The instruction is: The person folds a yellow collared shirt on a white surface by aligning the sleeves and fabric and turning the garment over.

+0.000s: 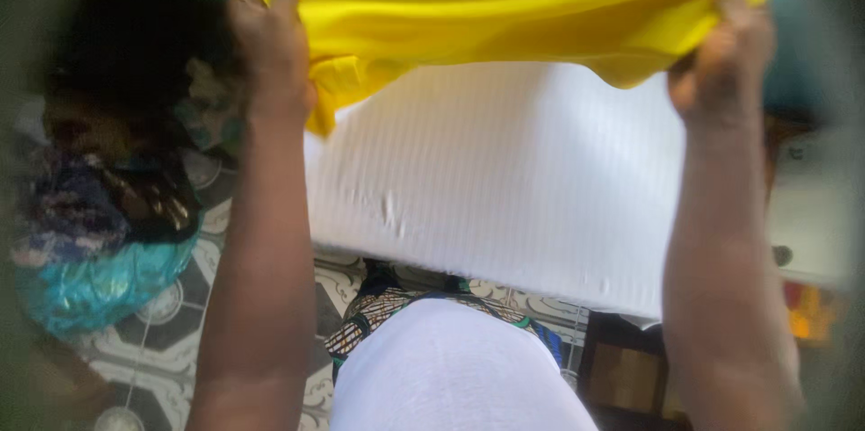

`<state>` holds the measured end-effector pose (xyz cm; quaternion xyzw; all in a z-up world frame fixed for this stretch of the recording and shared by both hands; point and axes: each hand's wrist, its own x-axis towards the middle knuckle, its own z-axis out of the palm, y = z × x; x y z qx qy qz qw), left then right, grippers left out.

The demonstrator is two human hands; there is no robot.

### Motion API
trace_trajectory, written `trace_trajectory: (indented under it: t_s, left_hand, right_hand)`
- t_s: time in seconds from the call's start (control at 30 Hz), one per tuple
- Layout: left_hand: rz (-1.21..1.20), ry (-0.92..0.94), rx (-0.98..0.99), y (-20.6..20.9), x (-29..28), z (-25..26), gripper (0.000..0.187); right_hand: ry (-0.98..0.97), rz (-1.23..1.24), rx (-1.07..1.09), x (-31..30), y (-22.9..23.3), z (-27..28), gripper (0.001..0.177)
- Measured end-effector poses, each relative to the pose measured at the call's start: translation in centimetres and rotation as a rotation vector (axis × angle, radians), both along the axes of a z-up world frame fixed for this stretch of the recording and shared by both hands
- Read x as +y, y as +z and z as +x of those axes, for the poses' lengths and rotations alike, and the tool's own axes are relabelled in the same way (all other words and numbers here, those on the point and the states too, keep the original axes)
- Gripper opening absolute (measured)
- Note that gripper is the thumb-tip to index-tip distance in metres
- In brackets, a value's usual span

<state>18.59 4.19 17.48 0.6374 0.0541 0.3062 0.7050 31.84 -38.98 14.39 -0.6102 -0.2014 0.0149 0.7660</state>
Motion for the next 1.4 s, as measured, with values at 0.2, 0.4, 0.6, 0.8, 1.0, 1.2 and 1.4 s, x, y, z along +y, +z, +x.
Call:
trace_trajectory:
  t_s: [0.2,0.4,0.6,0.8,1.0,1.2,1.4]
  left_hand:
    - [0.119,-0.064,0.025,6.1,-2.8,-4.9,0.066]
    - [0.332,0.018,0.646,-4.0,-3.0,-12.9,0.060]
    - [0.301,-0.119,1.155,-21.2,0.3,-20.9,0.054]
    - [0.622,-0.156,1.325,-24.5,3.4,-17.8,0.072]
    - [0.561,-0.044,1.194,-26.4,2.8,-10.1,0.070]
    - [0.183,-0.106,1.095,-25.9,2.6,-9.3,0.046]
    - [0.019,0.023,1.036,-23.3,2.8,-13.2,0.035]
  right_hand:
    - [-0.251,0.049,0.254,-5.8,2.3,-11.2,0.045]
    - [-0.400,-0.448,0.976,-5.2,-7.1,-23.9,0.062]
    - [-0.201,-0.557,1.160,-4.7,-22.0,-33.2,0.051]
    - [-0.452,-1.056,0.886,-4.1,-25.5,-28.6,0.042]
    - [-0.685,-1.048,0.722,-0.3,-26.0,-21.9,0.058]
    - [-0.512,-0.519,0.973,-0.2,-25.6,-20.3,0.035]
    - [-0.459,-0.346,1.066,-4.2,-23.5,-22.6,0.030]
